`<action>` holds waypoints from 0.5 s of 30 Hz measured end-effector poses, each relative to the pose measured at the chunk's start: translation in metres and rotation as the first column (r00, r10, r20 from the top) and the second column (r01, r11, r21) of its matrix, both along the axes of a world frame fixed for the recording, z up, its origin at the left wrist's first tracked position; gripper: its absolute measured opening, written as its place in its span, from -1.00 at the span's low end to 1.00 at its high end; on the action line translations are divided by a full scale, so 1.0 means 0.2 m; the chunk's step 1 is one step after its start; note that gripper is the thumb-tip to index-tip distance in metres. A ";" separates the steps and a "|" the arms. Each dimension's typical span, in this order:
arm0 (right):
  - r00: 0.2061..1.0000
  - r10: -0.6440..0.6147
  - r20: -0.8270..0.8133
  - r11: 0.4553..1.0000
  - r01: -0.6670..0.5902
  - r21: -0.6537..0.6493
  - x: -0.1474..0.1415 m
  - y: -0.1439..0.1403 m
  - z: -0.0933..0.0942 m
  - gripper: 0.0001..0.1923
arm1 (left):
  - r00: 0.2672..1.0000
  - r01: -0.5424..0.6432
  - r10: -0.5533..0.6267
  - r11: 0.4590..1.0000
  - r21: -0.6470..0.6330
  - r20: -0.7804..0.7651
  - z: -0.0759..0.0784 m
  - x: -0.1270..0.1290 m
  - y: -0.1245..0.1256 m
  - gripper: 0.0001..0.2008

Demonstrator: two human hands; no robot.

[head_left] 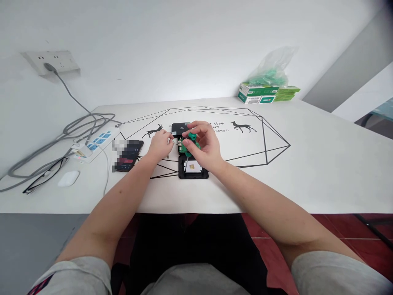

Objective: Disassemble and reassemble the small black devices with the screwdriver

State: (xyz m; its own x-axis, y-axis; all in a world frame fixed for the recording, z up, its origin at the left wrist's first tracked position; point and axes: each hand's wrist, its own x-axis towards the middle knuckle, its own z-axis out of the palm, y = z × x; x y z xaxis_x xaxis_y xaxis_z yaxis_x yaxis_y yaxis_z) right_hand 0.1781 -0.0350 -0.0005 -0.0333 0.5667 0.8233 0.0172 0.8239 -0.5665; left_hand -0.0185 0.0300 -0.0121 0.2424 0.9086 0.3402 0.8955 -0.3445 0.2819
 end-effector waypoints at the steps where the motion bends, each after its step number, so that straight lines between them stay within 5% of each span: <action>1: 1.000 0.015 -0.014 0.999 -0.015 -0.036 -0.01 0.00 -0.01 -0.67 | 0.999 -0.044 0.044 0.999 0.014 -0.015 -0.02 0.00 0.01 -0.78; 6: 1.000 0.014 -0.018 0.997 -0.015 -0.073 -0.01 -0.02 -0.02 -0.62 | 0.986 -0.161 0.160 0.987 -0.009 -0.041 -0.05 0.00 0.03 -0.80; 10: 0.998 -0.051 0.029 0.997 0.049 0.058 0.01 -0.02 0.00 -0.76 | 0.987 -0.161 0.160 0.987 -0.029 -0.030 -0.06 0.01 0.02 -0.78; 15: 0.985 -0.142 0.093 0.979 0.127 0.158 0.02 -0.03 0.03 -0.70 | 0.987 -0.158 0.156 0.986 -0.052 -0.049 -0.07 0.01 0.01 -0.75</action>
State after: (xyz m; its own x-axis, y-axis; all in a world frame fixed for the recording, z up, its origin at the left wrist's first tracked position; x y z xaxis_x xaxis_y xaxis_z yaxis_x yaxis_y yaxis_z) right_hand 0.1821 -0.0416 0.0054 -0.0548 0.4416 0.8955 0.1859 0.8857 -0.4254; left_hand -0.0160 0.0325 -0.0255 0.1090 0.9538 0.2799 0.9493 -0.1834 0.2554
